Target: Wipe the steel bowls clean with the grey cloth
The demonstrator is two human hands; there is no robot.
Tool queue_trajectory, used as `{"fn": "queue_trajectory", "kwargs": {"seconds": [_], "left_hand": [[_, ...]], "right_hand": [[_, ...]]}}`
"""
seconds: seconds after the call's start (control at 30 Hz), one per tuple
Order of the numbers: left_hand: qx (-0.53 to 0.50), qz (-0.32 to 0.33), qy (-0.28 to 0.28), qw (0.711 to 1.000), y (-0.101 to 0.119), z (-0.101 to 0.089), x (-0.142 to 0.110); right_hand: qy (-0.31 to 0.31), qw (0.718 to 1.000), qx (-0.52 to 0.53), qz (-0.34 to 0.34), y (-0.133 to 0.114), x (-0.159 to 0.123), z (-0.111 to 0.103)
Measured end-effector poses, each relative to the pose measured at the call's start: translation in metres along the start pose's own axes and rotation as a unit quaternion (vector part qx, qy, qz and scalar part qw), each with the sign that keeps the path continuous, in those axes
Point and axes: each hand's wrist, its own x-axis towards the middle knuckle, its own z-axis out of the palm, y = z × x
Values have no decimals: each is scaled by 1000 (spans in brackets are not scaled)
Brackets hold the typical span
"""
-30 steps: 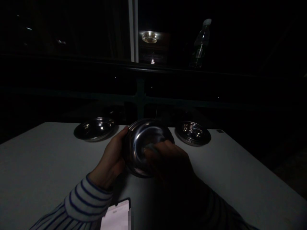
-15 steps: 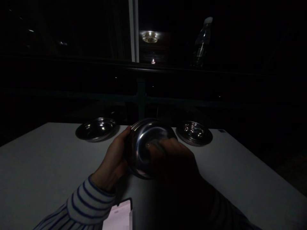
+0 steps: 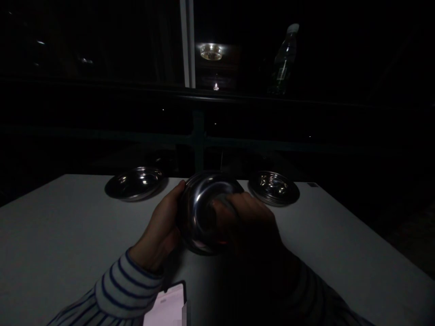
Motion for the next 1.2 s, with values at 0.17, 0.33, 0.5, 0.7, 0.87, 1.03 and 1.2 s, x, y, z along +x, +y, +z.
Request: {"fn": "queue_trajectory", "kwargs": {"seconds": [0.17, 0.33, 0.5, 0.7, 0.87, 1.03, 1.2], "left_hand": [[-1, 13, 20, 1000, 0, -1, -1], [1, 13, 22, 1000, 1, 1, -1], [-8, 20, 26, 999, 1, 2, 1], [-28, 32, 19, 999, 2, 0, 1], [-37, 38, 25, 998, 5, 1, -2], [-48, 55, 23, 997, 6, 3, -4], [-55, 70, 28, 996, 7, 4, -5]], "right_hand": [[11, 1000, -3, 15, -2, 0, 1], [5, 999, 44, -27, -1, -1, 1], [-11, 999, 25, 32, 0, 0, 1], [-6, 999, 40, -3, -4, 3, -5], [-35, 998, 42, -15, -6, 1, -5], [-25, 999, 41, -19, -10, -1, -5], [-43, 998, 45, -30, -5, 2, -7]]}}
